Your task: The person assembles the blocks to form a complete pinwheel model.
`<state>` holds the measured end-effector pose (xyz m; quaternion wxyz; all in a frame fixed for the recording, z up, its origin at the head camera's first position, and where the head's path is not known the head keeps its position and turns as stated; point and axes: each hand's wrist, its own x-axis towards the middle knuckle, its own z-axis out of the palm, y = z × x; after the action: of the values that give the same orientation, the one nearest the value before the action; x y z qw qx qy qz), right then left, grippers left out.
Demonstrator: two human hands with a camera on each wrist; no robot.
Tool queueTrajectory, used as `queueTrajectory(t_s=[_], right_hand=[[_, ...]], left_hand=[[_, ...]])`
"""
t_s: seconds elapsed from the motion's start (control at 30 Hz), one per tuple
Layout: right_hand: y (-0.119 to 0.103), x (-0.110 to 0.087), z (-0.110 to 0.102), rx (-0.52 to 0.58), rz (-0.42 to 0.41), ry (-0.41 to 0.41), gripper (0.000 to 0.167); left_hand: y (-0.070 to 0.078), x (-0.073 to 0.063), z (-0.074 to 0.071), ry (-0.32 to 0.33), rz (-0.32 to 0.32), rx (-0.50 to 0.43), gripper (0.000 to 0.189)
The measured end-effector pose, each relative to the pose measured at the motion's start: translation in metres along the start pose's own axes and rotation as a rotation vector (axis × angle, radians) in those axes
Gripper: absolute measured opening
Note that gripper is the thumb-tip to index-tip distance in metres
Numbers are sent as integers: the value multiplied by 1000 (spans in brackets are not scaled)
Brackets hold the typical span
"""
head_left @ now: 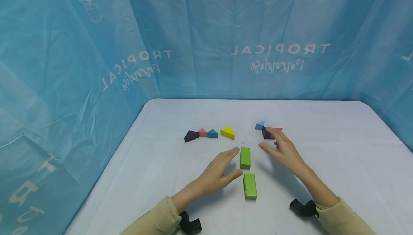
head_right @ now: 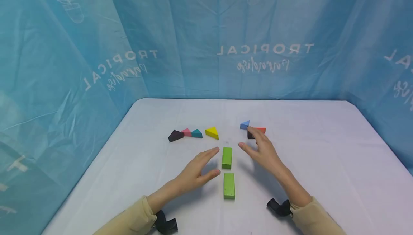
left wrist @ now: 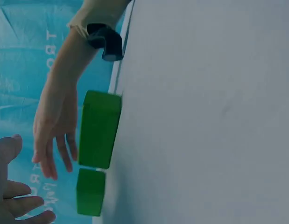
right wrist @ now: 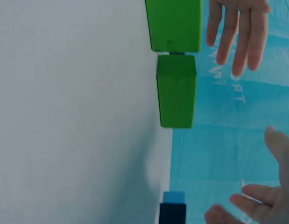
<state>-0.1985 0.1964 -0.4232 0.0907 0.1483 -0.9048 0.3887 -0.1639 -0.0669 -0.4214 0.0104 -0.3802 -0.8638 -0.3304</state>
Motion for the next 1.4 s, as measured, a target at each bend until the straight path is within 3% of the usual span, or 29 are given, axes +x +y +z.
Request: queueTrajectory(t_s=[0.17,0.3,0.37,0.5,0.7,1.17,1.4], right_hand=[[0,2,14,179,-38,22,50],[-3,6,22,323,0,-37,47],[-4,8,26,389,22,-77,46],[-1,11,37,461,56,-130,40],[5,10,49,445,62,-144,29],[8,9,55,458,94,-138,26],[6,6,55,446,109,-146,26]], left_hand=[[0,-6,12,65,-16,-175,55],[-2,-8,24,130,40,-319,46],[-3,-10,31,133,60,-385,43],[-3,-14,41,116,36,-458,41],[-2,-16,48,104,25,-402,42],[-1,-12,56,190,76,-306,39],[1,-14,55,165,7,-388,37]])
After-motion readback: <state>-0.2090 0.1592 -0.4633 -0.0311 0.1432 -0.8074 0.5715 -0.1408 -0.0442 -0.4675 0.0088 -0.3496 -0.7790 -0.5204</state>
